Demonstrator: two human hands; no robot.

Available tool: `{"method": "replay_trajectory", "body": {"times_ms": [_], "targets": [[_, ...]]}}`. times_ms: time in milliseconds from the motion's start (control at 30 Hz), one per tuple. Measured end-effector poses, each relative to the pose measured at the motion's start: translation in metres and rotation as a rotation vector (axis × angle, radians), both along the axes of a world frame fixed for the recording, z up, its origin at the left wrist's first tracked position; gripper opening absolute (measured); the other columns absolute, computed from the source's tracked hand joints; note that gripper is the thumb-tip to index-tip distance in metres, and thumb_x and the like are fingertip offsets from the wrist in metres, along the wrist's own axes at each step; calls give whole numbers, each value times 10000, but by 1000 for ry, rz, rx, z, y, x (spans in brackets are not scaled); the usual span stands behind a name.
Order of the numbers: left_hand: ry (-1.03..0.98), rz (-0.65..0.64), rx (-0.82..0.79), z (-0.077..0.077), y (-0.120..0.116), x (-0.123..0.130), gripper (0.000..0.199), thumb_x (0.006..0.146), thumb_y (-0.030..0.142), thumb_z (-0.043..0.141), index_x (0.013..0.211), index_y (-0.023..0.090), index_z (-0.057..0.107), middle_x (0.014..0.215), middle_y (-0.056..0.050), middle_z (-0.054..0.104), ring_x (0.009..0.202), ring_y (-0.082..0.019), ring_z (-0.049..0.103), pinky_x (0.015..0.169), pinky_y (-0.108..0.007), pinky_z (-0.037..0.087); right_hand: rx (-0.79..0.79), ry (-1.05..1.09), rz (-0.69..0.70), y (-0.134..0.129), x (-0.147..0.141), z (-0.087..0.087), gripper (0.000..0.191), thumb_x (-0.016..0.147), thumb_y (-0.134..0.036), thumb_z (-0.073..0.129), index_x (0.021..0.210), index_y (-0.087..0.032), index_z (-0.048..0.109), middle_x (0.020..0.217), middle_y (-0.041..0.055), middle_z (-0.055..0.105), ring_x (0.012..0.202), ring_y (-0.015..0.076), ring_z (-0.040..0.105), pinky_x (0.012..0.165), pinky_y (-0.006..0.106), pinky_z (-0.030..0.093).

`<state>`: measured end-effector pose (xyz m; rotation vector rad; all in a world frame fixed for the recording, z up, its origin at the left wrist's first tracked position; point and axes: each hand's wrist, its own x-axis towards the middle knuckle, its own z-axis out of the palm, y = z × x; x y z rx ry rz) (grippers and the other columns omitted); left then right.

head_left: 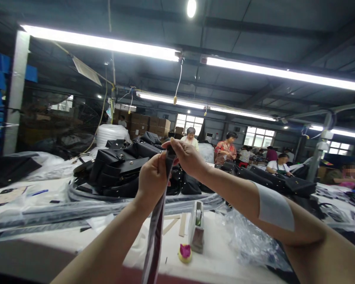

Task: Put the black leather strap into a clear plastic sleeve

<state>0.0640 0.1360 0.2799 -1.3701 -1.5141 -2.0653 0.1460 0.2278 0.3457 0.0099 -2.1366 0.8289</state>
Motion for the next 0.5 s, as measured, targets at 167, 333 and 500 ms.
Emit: {"method": "replay_trajectory", "body": {"times_ms": [167, 333, 500], "targets": [[-93, 24, 77, -4, -9, -11, 456, 946, 534, 414, 668, 193, 537, 455, 35, 524, 317, -108, 502, 314, -175, 347, -307, -441, 173, 9, 13, -41, 434, 777, -257, 618, 1192, -175, 522, 1139, 89, 622, 530, 73, 600, 408, 169, 458], [-200, -360, 68, -2, -15, 8, 440, 892, 589, 504, 721, 186, 543, 466, 39, 528, 295, -98, 446, 285, -173, 300, -421, -1166, 507, -15, 13, -134, 889, 685, -338, 817, 1437, -284, 347, 947, 18, 640, 584, 112, 648, 556, 232, 569], [-375, -660, -44, -17, -19, 6, 537, 807, 674, 573, 882, 148, 652, 708, -74, 698, 603, -188, 653, 517, -244, 515, -548, -1254, 599, -42, 17, -139, 323, 954, -383, 498, 1095, -134, 646, 702, 2, 628, 555, 108, 647, 582, 204, 542]]}}
